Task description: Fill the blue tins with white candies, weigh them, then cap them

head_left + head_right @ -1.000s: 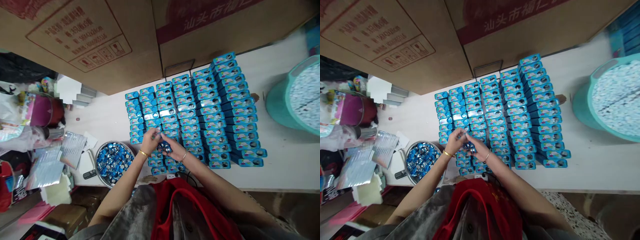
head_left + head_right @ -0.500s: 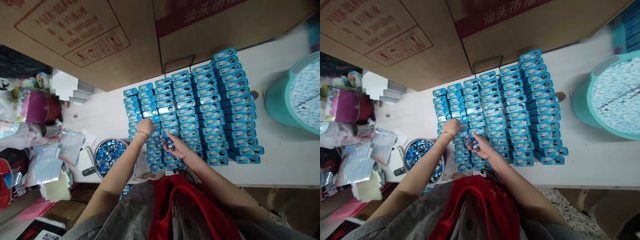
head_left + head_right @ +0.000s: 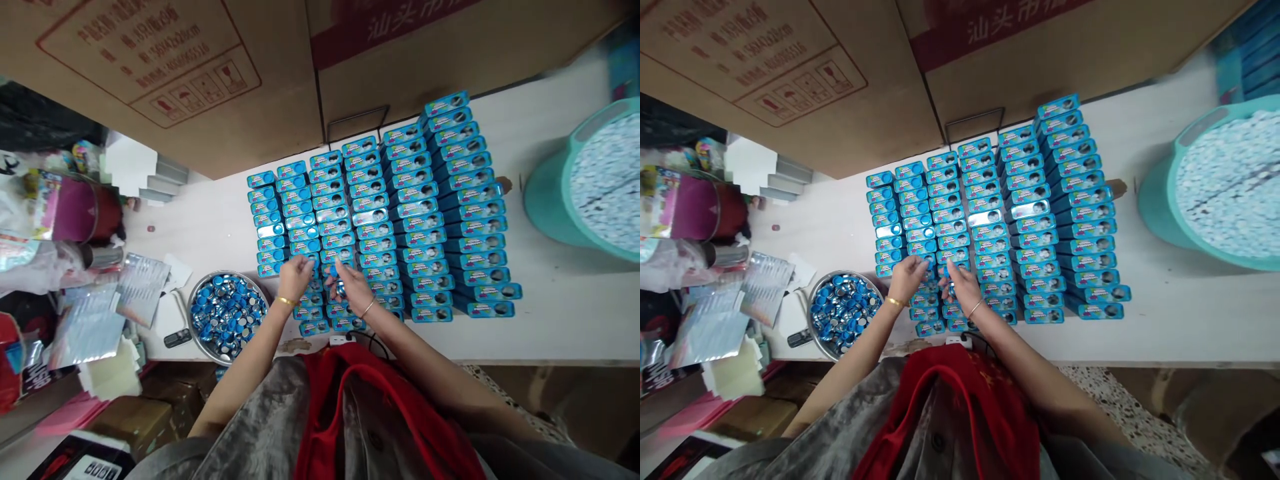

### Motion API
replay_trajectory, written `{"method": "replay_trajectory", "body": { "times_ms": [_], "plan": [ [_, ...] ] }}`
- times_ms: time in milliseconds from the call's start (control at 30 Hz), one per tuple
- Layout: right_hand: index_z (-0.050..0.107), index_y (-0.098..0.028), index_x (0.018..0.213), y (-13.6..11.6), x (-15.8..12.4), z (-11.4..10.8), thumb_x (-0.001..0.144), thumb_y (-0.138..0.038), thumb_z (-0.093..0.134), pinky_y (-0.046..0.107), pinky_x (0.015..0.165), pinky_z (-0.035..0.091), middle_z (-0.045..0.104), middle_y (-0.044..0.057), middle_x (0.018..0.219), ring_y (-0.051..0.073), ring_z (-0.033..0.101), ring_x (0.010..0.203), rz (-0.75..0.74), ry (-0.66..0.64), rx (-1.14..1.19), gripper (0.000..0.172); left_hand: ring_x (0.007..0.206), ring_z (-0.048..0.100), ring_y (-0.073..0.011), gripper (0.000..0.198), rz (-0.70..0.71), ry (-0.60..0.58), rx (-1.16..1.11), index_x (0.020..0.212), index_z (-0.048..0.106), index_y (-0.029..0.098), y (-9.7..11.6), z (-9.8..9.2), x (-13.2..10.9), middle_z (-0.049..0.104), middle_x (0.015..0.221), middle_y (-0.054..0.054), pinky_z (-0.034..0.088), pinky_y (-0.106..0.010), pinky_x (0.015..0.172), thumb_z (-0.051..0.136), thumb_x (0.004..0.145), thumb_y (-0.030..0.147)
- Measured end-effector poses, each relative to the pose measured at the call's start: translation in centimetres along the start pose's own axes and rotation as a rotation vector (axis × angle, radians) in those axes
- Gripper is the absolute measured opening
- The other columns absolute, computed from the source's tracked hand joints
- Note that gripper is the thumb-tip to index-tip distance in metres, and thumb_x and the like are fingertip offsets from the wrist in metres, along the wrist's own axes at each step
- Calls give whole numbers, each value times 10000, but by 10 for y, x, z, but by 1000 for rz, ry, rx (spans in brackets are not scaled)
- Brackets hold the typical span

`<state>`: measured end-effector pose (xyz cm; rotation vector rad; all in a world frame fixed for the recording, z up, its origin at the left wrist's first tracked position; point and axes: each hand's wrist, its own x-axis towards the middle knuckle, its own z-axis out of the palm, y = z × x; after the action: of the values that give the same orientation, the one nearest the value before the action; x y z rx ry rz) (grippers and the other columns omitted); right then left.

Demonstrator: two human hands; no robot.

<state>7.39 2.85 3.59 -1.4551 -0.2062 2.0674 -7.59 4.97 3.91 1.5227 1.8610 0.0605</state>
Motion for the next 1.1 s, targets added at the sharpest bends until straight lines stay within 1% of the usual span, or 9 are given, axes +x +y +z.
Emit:
{"method": "replay_trajectory", "body": {
  "times_ms": [100,200,367,467,600,667,767,933,1100],
  "plan": [
    [627,-171,805,0,-2,-7,706,-641,598,204,302,301,579,-6,531,91,477,370,-1,-18,-46,481,704,610,-188,229,-125,-22,116,673,610,166,-1,-2,27,635,691,-57,437,-269,641,579,806,350],
    [638,-170,803,0,-4,-11,711,-653,581,206,299,287,547,-21,498,92,465,364,20,-57,-70,495,729,626,-230,294,-205,-109,213,547,589,165,-1,-5,46,644,682,-85,443,-295,661,677,707,395],
    [639,-169,801,4,-3,-7,718,-657,570,205,288,268,534,-29,476,89,449,342,56,-107,-84,499,838,635,-286,324,-251,-139,274,619,640,154,0,-7,52,667,787,-136,459,-336,736,699,680,467],
    [618,-170,771,9,-3,-2,713,-669,566,198,273,259,521,-33,457,85,441,325,76,-87,-82,505,893,621,-293,326,-188,-82,228,738,663,143,3,-8,37,661,830,-146,456,-358,779,653,737,469],
    [554,-180,674,20,-7,0,699,-695,557,195,263,268,507,-33,443,77,428,307,87,-57,-58,515,834,612,-164,265,42,-63,53,1006,625,201,9,0,-10,652,891,-42,459,-264,781,610,803,372],
    [513,-187,631,26,-12,0,686,-691,574,193,263,266,503,-34,439,74,426,304,88,-56,-47,511,814,599,-123,199,124,-73,-26,967,622,212,10,8,-35,640,902,-8,459,-224,771,633,782,287],
    [503,-193,642,33,-19,-2,686,-674,585,188,267,259,501,-42,437,77,428,304,89,-75,-44,490,786,585,-118,69,113,-26,-76,830,604,172,8,16,-55,629,848,-15,459,-219,737,577,807,230],
    [573,-193,814,33,-30,-14,764,-602,511,199,287,276,551,-33,491,101,465,343,45,-204,-33,416,718,595,-159,124,-109,59,17,804,590,165,-2,12,-30,635,748,-40,436,-252,661,533,825,273],
    [577,-196,875,29,-40,-22,755,-599,549,204,306,279,571,-30,531,102,455,364,75,-317,-2,421,856,625,-261,220,-283,-25,175,654,608,172,-5,9,4,673,806,-113,444,-318,730,674,708,375]
  ]
}}
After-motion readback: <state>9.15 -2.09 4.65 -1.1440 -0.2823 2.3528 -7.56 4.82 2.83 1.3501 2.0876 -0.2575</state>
